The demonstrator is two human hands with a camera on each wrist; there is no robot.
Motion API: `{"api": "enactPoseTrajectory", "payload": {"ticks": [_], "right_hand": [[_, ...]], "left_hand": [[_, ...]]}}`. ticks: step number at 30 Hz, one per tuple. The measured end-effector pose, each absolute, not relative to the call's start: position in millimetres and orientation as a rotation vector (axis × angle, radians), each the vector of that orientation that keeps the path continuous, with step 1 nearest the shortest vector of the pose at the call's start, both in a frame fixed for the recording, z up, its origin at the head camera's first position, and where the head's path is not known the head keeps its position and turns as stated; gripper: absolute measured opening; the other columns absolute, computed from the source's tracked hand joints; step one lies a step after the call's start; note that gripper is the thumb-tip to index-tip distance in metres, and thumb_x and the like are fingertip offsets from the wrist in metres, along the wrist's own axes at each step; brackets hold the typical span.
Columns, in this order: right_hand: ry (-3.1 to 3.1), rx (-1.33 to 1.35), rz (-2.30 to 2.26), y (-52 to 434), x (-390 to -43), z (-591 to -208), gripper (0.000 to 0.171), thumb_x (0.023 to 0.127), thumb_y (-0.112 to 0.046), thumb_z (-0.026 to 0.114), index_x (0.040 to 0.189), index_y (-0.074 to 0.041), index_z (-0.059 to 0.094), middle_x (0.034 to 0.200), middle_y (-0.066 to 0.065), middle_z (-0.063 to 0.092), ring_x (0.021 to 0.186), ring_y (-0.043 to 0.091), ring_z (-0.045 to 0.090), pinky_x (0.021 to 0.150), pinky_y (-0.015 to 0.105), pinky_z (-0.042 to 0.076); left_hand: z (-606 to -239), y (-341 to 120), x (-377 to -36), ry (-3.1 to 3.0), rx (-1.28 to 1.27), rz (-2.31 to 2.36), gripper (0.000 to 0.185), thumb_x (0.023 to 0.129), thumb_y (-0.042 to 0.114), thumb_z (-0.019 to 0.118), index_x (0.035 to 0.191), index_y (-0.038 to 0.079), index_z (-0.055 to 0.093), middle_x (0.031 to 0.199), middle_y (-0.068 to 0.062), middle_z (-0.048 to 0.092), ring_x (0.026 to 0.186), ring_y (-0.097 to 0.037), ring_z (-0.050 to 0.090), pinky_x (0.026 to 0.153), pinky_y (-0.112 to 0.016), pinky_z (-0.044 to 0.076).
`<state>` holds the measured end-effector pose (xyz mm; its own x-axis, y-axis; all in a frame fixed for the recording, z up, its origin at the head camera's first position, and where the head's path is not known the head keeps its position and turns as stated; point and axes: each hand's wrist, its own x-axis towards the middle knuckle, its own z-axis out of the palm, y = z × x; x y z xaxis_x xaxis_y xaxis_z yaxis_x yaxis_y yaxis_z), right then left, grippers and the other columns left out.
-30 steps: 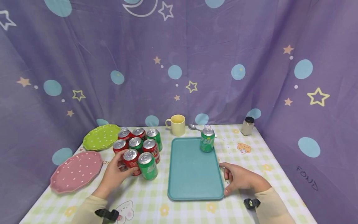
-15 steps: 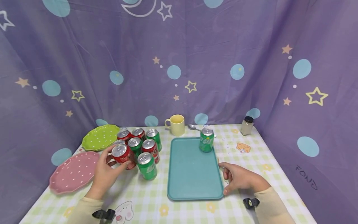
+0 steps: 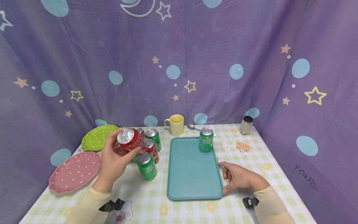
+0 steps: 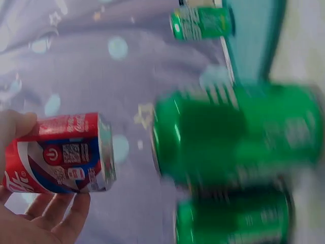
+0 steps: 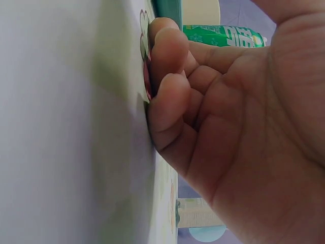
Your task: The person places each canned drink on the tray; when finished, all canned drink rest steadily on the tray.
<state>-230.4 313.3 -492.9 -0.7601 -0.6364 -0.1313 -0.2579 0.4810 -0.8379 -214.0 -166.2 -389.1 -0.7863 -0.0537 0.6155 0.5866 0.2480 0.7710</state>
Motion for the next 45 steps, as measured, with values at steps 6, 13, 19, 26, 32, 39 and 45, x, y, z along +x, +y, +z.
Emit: {"api": "enactPoseTrajectory", "payload": {"ticks": [6,13,19,26,32,39,45], "right_hand": [[2.326,-0.752,-1.178,312.9,-232.3,-494.5,0.109,0.075,-0.019,0.096,0.156,0.012,0.029,0.097,0.014,0.057,0.071,0.012,0.051,0.062,0.027,0.046],[2.325,-0.747,-1.180,314.4,-231.6,-493.2,0.109,0.075,-0.020,0.096,0.155,0.012,0.030,0.096,0.014,0.057,0.072,0.013,0.051,0.062,0.028,0.046],[2.327,-0.753,-1.181,315.8,-231.5,-493.9,0.109,0.075,-0.020,0.096,0.155,0.013,0.029,0.096,0.015,0.056,0.072,0.013,0.050,0.062,0.028,0.046],[2.350,-0.734,-1.149,315.8,-232.1,-495.0,0.110,0.075,-0.022,0.097,0.156,0.011,0.030,0.096,0.013,0.057,0.072,0.013,0.052,0.063,0.029,0.047],[2.360,-0.717,-1.141,316.0,-232.9,-494.9,0.111,0.074,-0.022,0.097,0.156,0.010,0.030,0.097,0.013,0.057,0.072,0.014,0.052,0.063,0.028,0.047],[2.354,-0.732,-1.166,315.8,-231.8,-494.6,0.110,0.074,-0.019,0.097,0.156,0.011,0.030,0.096,0.013,0.057,0.073,0.017,0.051,0.063,0.028,0.046],[2.382,-0.745,-1.140,315.1,-231.2,-494.0,0.111,0.073,-0.022,0.098,0.155,0.012,0.032,0.096,0.011,0.058,0.071,0.012,0.052,0.063,0.028,0.047]], "left_hand": [[-383.6,-119.4,-224.8,-2.034,-0.536,-1.615,0.080,0.080,0.008,0.093,0.148,0.023,0.053,0.136,0.000,0.061,0.122,-0.018,0.061,0.096,-0.036,0.058],[-395.3,-64.4,-244.8,-2.067,-0.516,-1.712,0.078,0.082,0.008,0.091,0.148,0.020,0.052,0.133,-0.001,0.062,0.121,-0.021,0.060,0.098,-0.048,0.056],[-418.5,-19.6,-264.1,-2.148,-0.457,-1.729,0.077,0.085,0.010,0.088,0.151,0.017,0.048,0.137,0.002,0.060,0.125,-0.021,0.058,0.103,-0.047,0.053],[-448.7,11.1,-293.4,-2.217,-0.375,-1.763,0.078,0.083,0.003,0.087,0.149,0.017,0.049,0.138,0.000,0.060,0.126,-0.021,0.057,0.103,-0.044,0.053],[-464.4,18.4,-309.5,-2.308,-0.318,-1.733,0.078,0.083,0.005,0.089,0.149,0.017,0.049,0.136,-0.001,0.060,0.125,-0.020,0.058,0.102,-0.042,0.053],[-476.1,26.3,-323.0,-2.372,-0.267,-1.737,0.079,0.080,0.004,0.091,0.147,0.019,0.052,0.131,-0.004,0.061,0.120,-0.021,0.061,0.098,-0.040,0.056],[-480.5,33.5,-328.8,-2.394,-0.276,-1.707,0.079,0.079,0.002,0.091,0.145,0.019,0.053,0.130,-0.007,0.062,0.119,-0.022,0.062,0.098,-0.039,0.056]]}}
